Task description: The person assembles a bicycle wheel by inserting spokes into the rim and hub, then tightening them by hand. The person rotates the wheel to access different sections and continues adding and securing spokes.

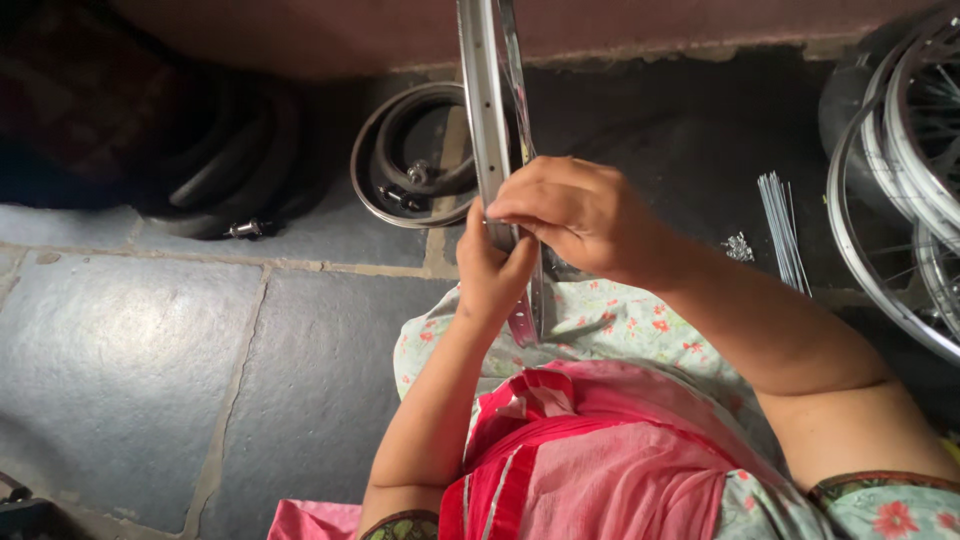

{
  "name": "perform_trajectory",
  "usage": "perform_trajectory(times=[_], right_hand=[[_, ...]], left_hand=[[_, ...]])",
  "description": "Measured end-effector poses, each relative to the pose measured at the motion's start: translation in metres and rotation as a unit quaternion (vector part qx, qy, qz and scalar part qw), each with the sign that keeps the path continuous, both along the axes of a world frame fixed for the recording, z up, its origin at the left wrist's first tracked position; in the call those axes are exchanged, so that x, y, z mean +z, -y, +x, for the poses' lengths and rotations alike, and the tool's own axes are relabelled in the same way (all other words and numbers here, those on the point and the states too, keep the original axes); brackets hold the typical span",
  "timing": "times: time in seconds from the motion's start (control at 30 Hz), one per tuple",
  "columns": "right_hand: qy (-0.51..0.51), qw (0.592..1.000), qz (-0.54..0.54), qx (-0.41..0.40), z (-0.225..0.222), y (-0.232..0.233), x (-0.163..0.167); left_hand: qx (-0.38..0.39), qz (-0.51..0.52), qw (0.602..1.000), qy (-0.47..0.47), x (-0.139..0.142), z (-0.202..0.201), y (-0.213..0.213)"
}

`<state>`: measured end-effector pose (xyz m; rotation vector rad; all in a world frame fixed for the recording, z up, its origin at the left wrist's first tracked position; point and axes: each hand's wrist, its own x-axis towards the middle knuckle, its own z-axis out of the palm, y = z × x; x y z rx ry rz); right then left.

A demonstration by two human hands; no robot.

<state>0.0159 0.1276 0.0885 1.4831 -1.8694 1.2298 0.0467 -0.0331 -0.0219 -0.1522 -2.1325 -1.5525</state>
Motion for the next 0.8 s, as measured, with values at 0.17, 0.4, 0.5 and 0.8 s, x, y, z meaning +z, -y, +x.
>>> perform_trajectory(times=[0.17,0.4,0.5,0.8], right_hand=[[0.076,0.996,0.029,0.047,0.001,0.009,0.002],[0.081,0.996,0.028,0.028,0.0,0.01,-0.004],[0.056,0.997,0.037,0.026,0.0,0.01,-0.005],[-0.068,0.991,0.113,-0.006,0.002,0.009,0.006]], left_hand=[[0.013,-0.017,0.998,-0.052,-0.012,-0.01,-0.002],[0.021,-0.032,0.997,-0.064,-0.023,-0.017,-0.002],[0.03,-0.024,0.999,-0.018,-0.026,-0.017,-0.003],[0.012,-0.032,0.999,-0.029,-0.032,-0.014,-0.001]])
